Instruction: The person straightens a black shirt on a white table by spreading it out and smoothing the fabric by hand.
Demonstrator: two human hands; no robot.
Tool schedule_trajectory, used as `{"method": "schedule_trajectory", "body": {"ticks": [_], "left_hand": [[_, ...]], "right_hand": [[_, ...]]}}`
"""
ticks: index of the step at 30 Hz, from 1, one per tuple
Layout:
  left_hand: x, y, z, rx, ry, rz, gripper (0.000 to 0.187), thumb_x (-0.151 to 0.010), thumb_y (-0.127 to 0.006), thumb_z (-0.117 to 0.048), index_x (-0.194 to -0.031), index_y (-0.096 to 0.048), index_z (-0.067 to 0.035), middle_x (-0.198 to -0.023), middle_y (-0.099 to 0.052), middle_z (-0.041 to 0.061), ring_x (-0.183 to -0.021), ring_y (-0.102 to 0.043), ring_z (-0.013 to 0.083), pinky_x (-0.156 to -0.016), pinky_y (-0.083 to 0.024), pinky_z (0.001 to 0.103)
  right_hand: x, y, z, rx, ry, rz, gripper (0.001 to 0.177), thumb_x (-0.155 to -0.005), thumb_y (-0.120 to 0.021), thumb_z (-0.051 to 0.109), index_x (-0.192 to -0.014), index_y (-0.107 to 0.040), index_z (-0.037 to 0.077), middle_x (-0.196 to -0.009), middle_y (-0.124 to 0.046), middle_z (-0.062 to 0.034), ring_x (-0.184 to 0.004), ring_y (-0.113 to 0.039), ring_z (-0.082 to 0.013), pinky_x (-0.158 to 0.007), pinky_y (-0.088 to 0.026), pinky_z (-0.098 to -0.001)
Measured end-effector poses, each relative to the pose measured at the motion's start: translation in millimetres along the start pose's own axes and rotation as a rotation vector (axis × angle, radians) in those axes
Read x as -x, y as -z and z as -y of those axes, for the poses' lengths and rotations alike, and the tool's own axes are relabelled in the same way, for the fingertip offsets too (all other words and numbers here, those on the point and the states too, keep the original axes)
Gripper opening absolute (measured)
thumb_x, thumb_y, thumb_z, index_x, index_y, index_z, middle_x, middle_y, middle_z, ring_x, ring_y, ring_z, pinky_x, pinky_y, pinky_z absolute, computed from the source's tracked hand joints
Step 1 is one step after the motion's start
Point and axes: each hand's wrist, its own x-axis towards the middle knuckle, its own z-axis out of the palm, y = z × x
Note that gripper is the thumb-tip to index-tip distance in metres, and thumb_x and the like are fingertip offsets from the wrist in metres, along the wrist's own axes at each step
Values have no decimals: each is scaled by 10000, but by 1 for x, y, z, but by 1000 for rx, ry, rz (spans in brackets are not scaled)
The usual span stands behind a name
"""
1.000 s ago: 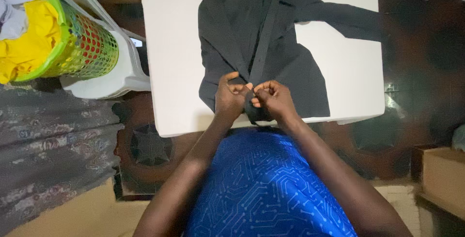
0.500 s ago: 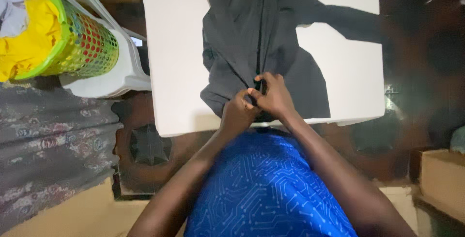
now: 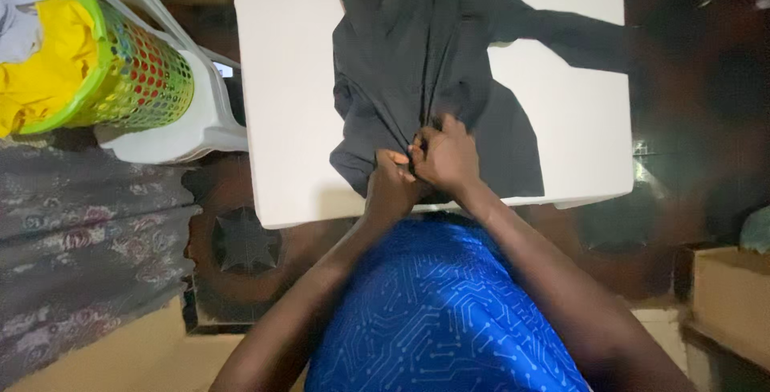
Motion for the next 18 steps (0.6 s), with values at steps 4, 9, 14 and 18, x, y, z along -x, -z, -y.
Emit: {"method": "schedule_trajectory", "body": {"ticks": [4,9,14,18], "left_hand": [[3,6,-9,24,-67,41,564,-757,-853,-221,-1090,-454,-2,-692,-688,118,-657,-719,267,-627,-560,399],[3,13,-14,36,12,133,562,-840,-835,-287,-1162,-470,-9,-689,-683,127,-633,-703,278,-615,-563,399],[4,12,-14,38,-54,60,616,-797,-864,-325,-1173,-489,-14,-709,-727,105,-689,-749,251,-670,-570,381],[4,9,-12,-22,-83,138,557,-821,-840,-327,-1172,-521,-35,-757,-750,104,-763,-767,258,-706,-573,387]], "right_hand": [[-8,-19,-15,-35,31,-181,199,-877,-705,253,-985,-764,97,-1232,-612,-213,-1124,-582,-421,-940,-496,-524],[-8,-17,-20,-249,15,-289,196,-824,-734,230,-876,-718,42,-1103,-631,-183,-983,-617,-329,-846,-526,-435],[-5,-14,-24,-846,-358,-5,172,-952,-650,187,-1022,-662,31,-987,-659,-136,-820,-630,-167,-718,-529,-313],[-5,-17,-27,-782,-203,33,229,-955,-605,149,-1083,-754,30,-1015,-691,-144,-795,-653,-190,-724,-530,-341]]}}
